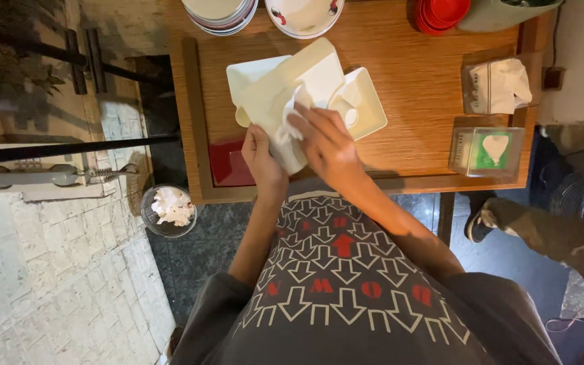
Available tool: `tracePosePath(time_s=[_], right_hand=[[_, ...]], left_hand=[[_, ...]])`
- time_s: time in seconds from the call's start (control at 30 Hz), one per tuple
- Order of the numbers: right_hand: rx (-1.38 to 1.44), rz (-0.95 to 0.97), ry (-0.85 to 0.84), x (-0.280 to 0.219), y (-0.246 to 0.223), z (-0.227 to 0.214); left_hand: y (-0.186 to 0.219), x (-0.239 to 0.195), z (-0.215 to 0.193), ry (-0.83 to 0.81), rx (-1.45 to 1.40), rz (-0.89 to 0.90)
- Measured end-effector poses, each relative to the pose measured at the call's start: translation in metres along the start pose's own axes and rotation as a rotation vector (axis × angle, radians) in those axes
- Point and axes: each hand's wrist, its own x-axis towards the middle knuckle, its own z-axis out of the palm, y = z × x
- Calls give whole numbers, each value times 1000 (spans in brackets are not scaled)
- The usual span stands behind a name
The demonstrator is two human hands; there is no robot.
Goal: The person is wiping down small square plates and trays using a white cloth to clean them.
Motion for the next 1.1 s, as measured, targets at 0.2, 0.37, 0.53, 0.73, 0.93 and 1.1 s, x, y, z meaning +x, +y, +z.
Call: tracePosePath(time_s=[0.2, 0.37, 0.53, 0.73, 0.93, 1.1], right_hand=[[17, -11, -102, -18, -20, -2], [-24, 47, -73, -21, 11, -4], [-161, 113, 2, -5, 38, -15], [-111, 262, -56, -16, 27, -9], [-13, 226, -43, -35, 12, -16], [-258, 208, 72, -23, 17, -22]], left_hand=[[17, 11, -1, 111, -148, -21], [2, 14, -20, 46, -27, -45], [7, 3, -12, 95, -64, -126], [-23, 16, -27, 101, -6, -117], [31, 0, 0, 144, -35, -162], [58, -10, 21, 140, -78, -141]])
